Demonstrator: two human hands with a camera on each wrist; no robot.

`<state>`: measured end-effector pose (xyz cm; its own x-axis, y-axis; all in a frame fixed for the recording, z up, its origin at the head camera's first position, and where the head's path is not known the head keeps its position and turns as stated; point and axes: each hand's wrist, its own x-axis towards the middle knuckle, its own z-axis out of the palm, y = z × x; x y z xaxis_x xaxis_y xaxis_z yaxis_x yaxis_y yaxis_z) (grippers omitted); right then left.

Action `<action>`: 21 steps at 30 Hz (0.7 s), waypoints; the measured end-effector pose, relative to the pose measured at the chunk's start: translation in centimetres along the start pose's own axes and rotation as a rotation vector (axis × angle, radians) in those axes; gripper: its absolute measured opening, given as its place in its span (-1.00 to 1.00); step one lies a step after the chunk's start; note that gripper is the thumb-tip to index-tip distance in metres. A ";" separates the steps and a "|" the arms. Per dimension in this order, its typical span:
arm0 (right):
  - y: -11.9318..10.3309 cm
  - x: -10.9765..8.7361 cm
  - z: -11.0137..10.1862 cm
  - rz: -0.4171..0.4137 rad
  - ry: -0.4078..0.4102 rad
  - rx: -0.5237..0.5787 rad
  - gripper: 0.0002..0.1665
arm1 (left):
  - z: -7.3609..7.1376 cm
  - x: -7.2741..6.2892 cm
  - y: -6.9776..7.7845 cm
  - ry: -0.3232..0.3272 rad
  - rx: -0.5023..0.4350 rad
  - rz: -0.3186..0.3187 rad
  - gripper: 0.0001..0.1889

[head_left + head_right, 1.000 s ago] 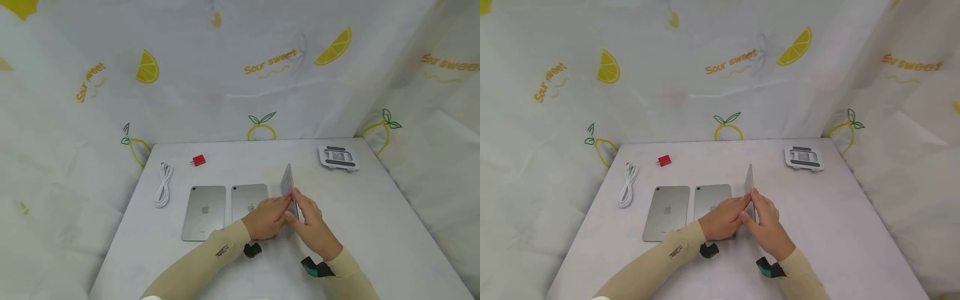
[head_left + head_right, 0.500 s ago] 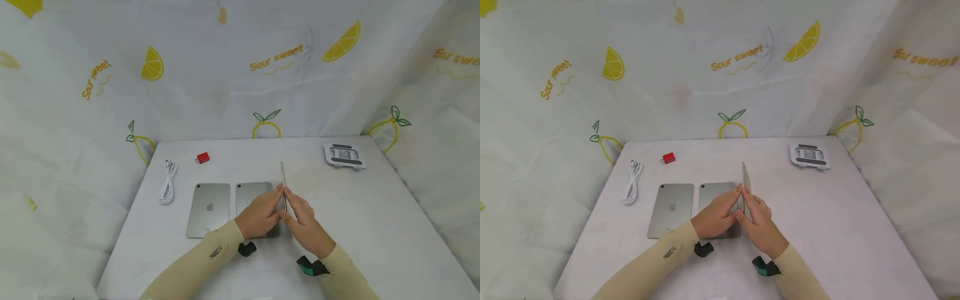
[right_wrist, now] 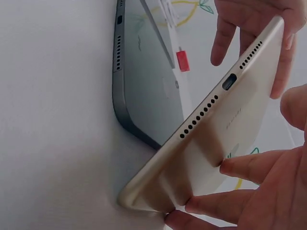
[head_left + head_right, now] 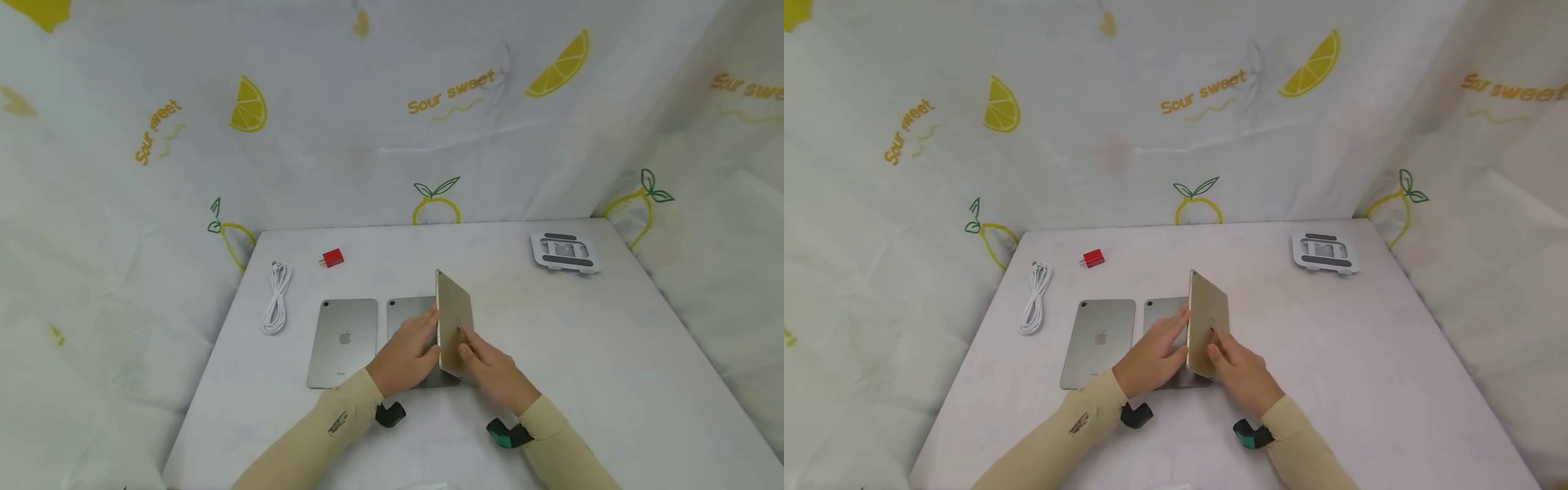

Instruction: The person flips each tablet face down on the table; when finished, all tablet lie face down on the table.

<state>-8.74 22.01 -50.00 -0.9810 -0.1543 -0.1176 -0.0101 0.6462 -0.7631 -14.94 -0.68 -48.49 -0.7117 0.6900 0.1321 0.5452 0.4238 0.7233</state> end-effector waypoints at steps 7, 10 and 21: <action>0.6 -0.5 0.0 0.008 0.006 -0.040 -0.19 | 0.8 -0.5 -0.1 0.009 -0.007 -0.087 -0.25; 0.8 -0.8 -0.2 0.013 0.006 -0.039 -0.20 | 1.1 -0.5 0.0 0.018 0.011 -0.089 -0.25; 1.2 -1.7 -0.1 0.009 0.023 -0.132 -0.18 | 1.7 -1.2 1.0 0.075 0.130 -0.058 -0.30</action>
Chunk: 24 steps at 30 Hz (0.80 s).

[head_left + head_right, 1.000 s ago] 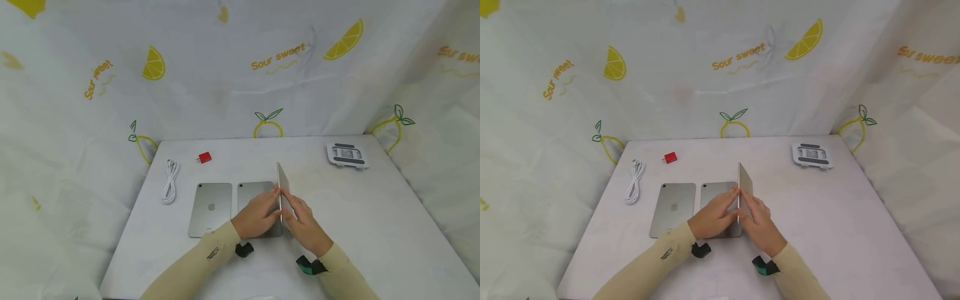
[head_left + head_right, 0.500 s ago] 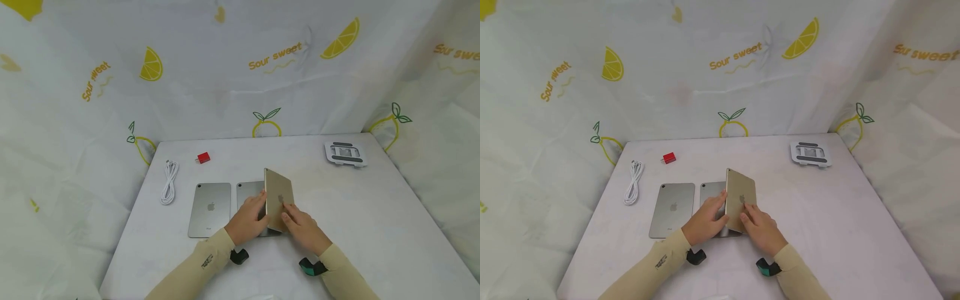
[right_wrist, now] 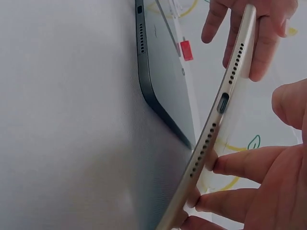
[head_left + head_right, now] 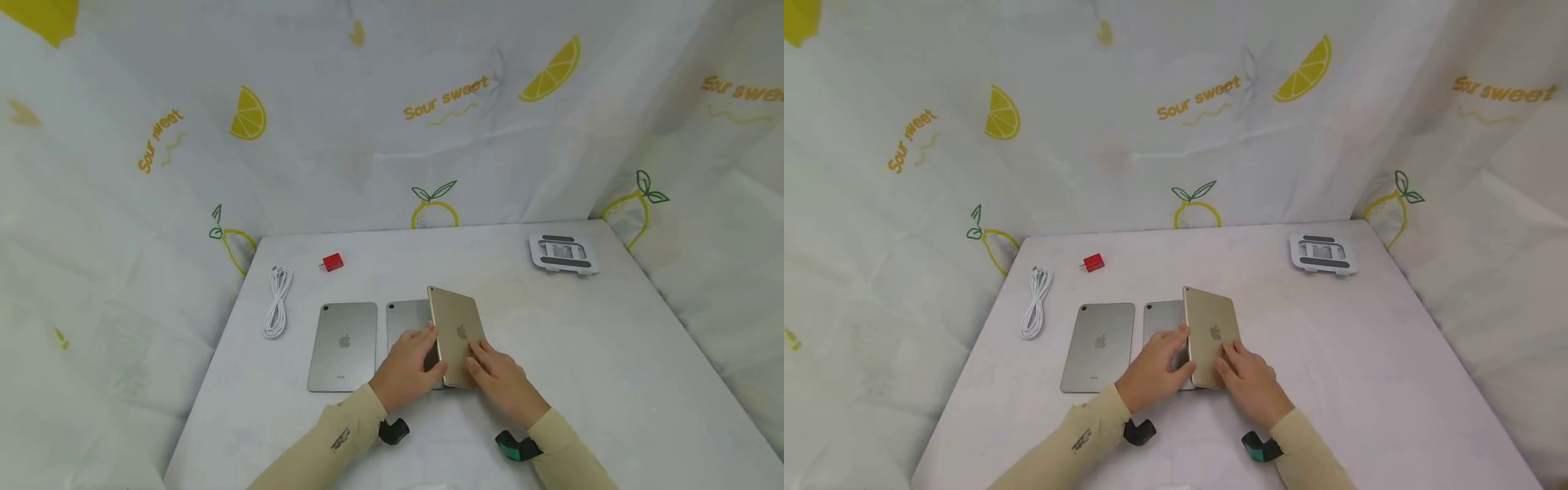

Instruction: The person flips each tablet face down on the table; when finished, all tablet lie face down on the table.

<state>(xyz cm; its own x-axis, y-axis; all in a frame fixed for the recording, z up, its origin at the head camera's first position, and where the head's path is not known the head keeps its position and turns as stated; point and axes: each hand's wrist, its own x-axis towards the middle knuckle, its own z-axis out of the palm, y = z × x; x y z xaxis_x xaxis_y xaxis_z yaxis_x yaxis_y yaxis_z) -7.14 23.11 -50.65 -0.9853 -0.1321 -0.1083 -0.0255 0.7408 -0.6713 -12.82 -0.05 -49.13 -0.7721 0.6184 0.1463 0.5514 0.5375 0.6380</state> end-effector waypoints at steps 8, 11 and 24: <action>0.2 -1.0 -0.1 0.012 0.004 -0.009 -0.19 | 0.8 -0.3 1.1 0.035 0.124 0.050 -0.26; 0.1 -1.2 0.1 0.026 -0.014 -0.014 -0.17 | 1.1 -0.4 1.1 0.041 0.172 0.033 -0.27; 0.2 -2.7 -0.2 0.082 -0.023 -0.171 -0.09 | 4.1 -0.1 1.1 -0.165 -0.020 -0.123 -0.07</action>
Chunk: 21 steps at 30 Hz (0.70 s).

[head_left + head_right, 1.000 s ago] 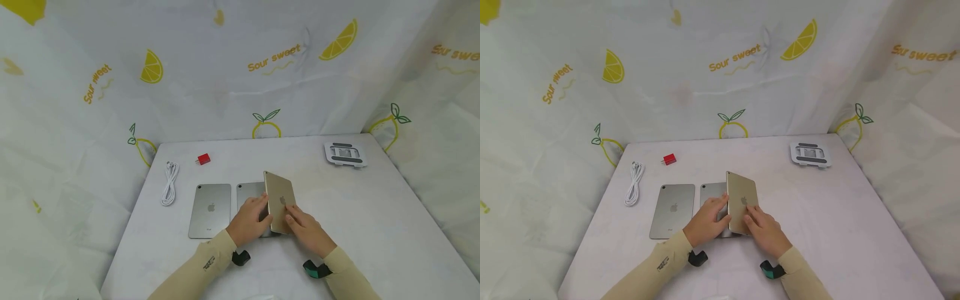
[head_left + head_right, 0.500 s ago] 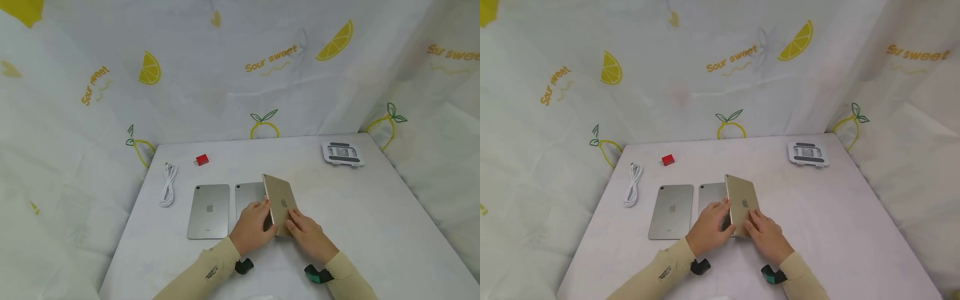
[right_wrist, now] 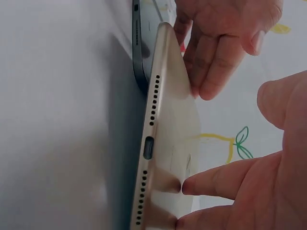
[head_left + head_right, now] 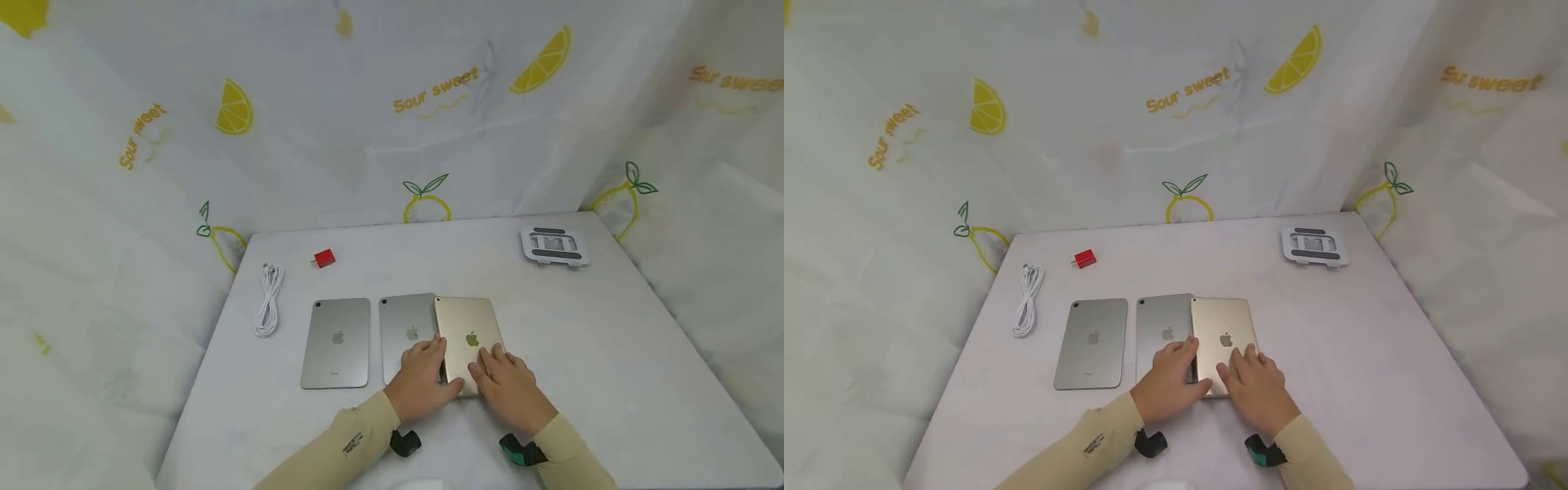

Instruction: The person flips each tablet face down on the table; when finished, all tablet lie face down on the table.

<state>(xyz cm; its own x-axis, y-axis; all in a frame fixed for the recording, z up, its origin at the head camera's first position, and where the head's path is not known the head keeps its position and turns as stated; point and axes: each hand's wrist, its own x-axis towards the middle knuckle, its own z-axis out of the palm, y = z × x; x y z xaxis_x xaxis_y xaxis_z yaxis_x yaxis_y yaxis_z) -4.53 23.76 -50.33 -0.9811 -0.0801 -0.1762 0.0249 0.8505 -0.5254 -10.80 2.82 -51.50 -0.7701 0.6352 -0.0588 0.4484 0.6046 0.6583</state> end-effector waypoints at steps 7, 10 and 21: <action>0.9 -0.2 -1.0 0.041 -0.002 0.016 -0.11 | 0.1 2.1 1.0 -0.036 0.037 0.007 -0.05; 1.5 -0.1 -1.3 0.068 0.004 0.019 -0.09 | 0.1 2.6 1.5 -0.046 0.047 0.014 -0.06; 3.6 0.4 -1.7 0.120 0.040 0.026 0.00 | 1.0 4.7 1.9 -0.086 0.145 0.028 -0.14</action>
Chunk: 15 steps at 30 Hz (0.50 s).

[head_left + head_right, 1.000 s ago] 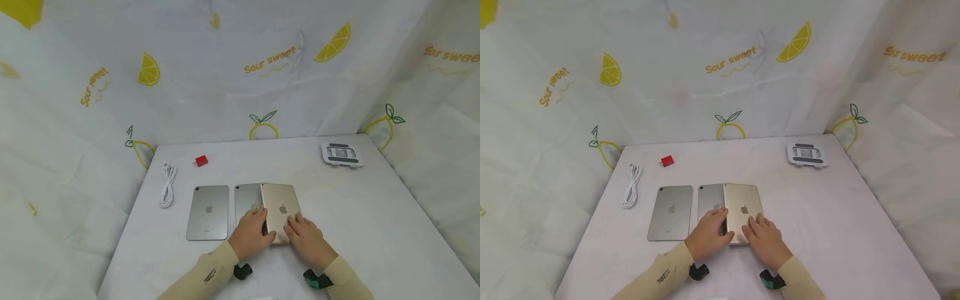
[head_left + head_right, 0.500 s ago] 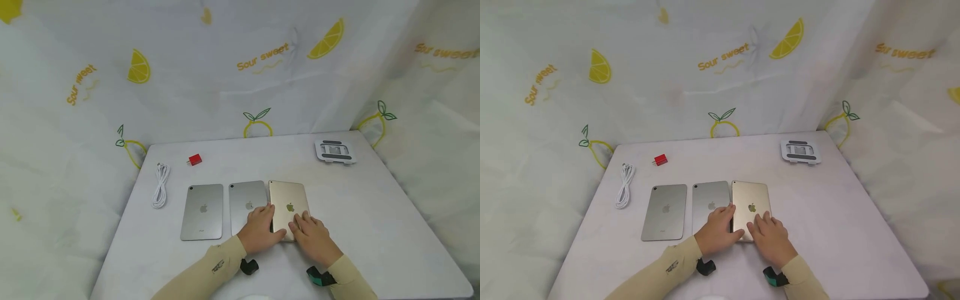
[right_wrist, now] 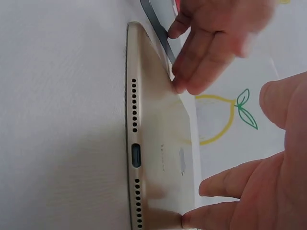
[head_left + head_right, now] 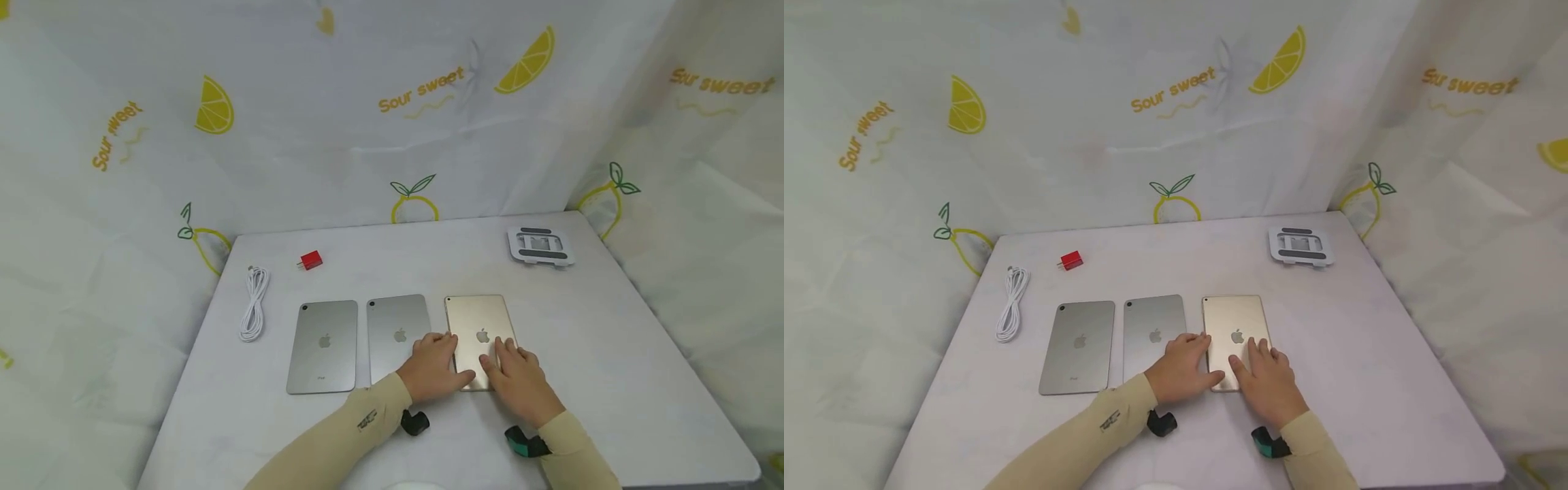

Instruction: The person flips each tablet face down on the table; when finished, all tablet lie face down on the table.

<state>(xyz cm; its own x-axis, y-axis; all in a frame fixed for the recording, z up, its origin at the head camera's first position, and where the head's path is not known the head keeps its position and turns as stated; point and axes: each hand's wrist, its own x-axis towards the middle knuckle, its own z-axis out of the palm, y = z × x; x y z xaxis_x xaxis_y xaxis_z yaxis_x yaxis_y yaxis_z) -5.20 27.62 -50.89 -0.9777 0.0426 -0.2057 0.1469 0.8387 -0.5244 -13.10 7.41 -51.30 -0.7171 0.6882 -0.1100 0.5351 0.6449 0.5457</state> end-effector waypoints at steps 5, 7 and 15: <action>0.0 -0.2 1.1 0.024 0.058 0.009 0.01 | -0.6 -0.5 -0.8 -0.047 0.099 0.034 -0.27; -0.1 -0.5 1.4 0.030 0.083 0.016 0.02 | -0.9 -0.9 -1.1 -0.052 0.097 0.069 -0.31; -0.9 -1.1 0.8 -0.108 0.218 0.132 -0.09 | -2.3 -3.8 -1.7 0.010 -0.050 0.183 -0.39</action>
<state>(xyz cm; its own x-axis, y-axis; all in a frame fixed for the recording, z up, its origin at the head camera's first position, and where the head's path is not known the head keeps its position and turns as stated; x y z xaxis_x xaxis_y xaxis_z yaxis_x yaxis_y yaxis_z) -4.18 26.34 -50.84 -0.9959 0.0847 0.0319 0.0447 0.7674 -0.6396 -12.32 2.93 -49.96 -0.6146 0.7888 0.0030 0.6341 0.4918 0.5968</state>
